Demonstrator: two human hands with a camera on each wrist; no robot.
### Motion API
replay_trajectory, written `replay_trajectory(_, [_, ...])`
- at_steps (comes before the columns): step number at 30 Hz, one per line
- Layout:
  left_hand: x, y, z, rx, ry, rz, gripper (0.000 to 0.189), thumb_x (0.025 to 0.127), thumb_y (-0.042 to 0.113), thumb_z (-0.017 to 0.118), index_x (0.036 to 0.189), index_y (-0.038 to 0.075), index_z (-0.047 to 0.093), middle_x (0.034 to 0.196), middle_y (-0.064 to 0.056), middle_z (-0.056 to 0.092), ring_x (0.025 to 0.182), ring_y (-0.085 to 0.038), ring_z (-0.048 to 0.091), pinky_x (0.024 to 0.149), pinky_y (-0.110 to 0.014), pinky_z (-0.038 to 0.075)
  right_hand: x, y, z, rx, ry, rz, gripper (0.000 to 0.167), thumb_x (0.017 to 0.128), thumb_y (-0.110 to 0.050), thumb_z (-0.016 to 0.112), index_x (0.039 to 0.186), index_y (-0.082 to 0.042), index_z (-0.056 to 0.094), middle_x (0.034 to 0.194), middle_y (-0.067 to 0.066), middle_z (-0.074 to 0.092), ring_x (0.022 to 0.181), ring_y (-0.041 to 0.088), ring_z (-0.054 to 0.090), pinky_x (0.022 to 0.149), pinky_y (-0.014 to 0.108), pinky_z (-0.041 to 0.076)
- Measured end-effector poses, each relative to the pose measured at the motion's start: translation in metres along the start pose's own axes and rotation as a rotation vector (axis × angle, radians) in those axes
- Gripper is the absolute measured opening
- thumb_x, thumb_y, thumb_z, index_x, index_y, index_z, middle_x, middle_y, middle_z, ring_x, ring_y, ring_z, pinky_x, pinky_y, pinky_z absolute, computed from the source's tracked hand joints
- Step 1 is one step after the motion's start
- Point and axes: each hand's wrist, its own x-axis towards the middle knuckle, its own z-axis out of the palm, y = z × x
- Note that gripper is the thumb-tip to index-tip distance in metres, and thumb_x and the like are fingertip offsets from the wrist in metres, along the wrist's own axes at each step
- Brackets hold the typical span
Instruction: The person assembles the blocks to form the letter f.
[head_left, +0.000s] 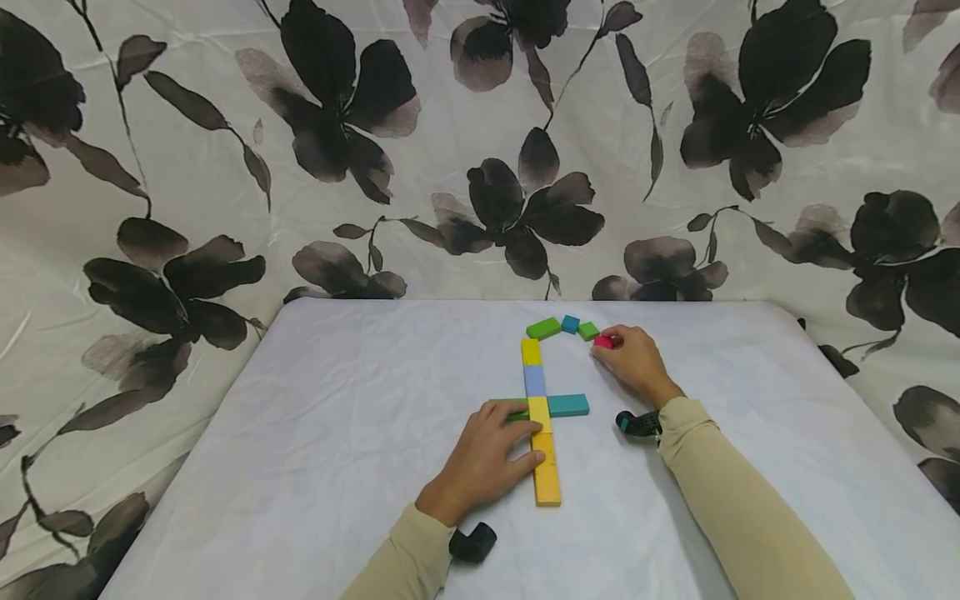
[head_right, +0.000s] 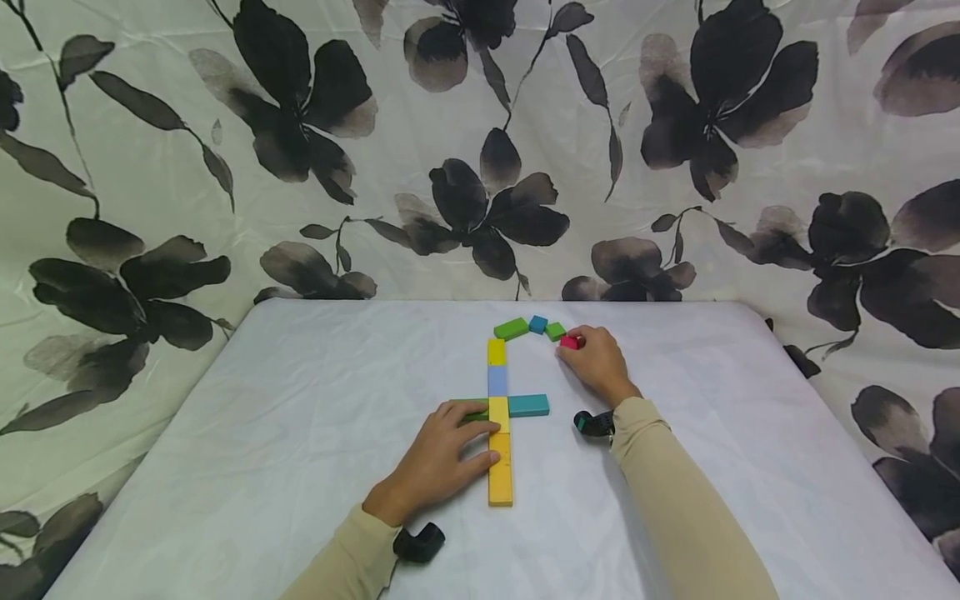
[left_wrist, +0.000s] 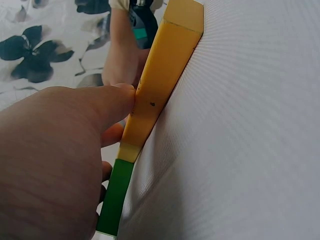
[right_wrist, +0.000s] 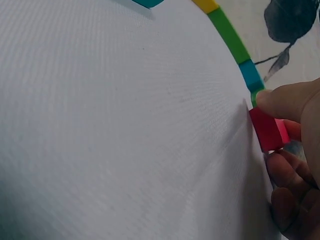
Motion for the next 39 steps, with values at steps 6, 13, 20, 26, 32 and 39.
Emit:
replay_trajectory(6, [0.0003, -0.0006, 0.0013, 0.004, 0.008, 0.012, 0.040, 0.096, 0.048, 0.064, 0.128, 0.024, 0.069, 0.145, 0.000, 0.050, 0.132, -0.022, 0.042, 0.106, -0.044, 0.038, 0.0012, 0.0008, 0.0010, -0.013, 0.019, -0.001, 0.047, 0.094, -0.028, 0.072, 0.129, 0.001, 0.062, 0.116, 0.023, 0.059, 0.106, 0.035, 0.053, 0.094, 0.051, 0.046])
replay_trajectory(13, [0.0000, -0.0002, -0.0002, -0.004, 0.009, 0.003, 0.040, 0.096, 0.047, 0.065, 0.128, 0.024, 0.069, 0.144, -0.001, 0.050, 0.132, -0.022, 0.042, 0.107, -0.044, 0.037, 0.0047, -0.0003, 0.0030, -0.024, 0.024, 0.019, 0.050, 0.093, -0.033, 0.072, 0.129, 0.000, 0.063, 0.115, 0.021, 0.060, 0.104, 0.034, 0.054, 0.093, 0.050, 0.047])
replay_trajectory(20, [-0.0005, 0.0007, -0.0006, 0.004, -0.009, -0.016, 0.041, 0.096, 0.047, 0.064, 0.129, 0.024, 0.069, 0.145, 0.000, 0.049, 0.133, -0.022, 0.041, 0.107, -0.044, 0.037, 0.0049, -0.0003, 0.0037, -0.033, 0.024, 0.022, 0.050, 0.093, -0.034, 0.071, 0.129, 0.000, 0.063, 0.112, 0.019, 0.061, 0.101, 0.033, 0.055, 0.091, 0.049, 0.047])
replay_trajectory(26, [-0.0005, 0.0012, -0.0009, 0.000, -0.001, -0.007, 0.040, 0.096, 0.047, 0.065, 0.129, 0.024, 0.069, 0.145, -0.001, 0.050, 0.132, -0.022, 0.042, 0.107, -0.045, 0.038, 0.0049, 0.0003, 0.0040, -0.027, 0.031, 0.026, 0.049, 0.093, -0.035, 0.071, 0.127, 0.000, 0.064, 0.111, 0.019, 0.061, 0.100, 0.032, 0.054, 0.089, 0.048, 0.047])
replay_trajectory(32, [-0.0003, 0.0024, -0.0022, 0.005, -0.004, -0.006, 0.041, 0.096, 0.047, 0.065, 0.129, 0.024, 0.069, 0.145, -0.001, 0.050, 0.132, -0.022, 0.042, 0.106, -0.044, 0.038, 0.0042, -0.0008, 0.0034, -0.021, 0.032, 0.034, 0.050, 0.093, -0.035, 0.071, 0.127, 0.001, 0.064, 0.112, 0.019, 0.060, 0.100, 0.032, 0.054, 0.090, 0.049, 0.047])
replay_trajectory(39, [0.0002, 0.0023, -0.0019, -0.002, -0.009, -0.016, 0.041, 0.096, 0.047, 0.065, 0.129, 0.024, 0.069, 0.145, 0.000, 0.049, 0.133, -0.021, 0.041, 0.107, -0.043, 0.038, 0.0012, 0.0016, 0.0031, 0.008, 0.047, 0.020, 0.051, 0.093, -0.033, 0.072, 0.131, 0.000, 0.062, 0.113, 0.019, 0.061, 0.102, 0.032, 0.055, 0.092, 0.048, 0.047])
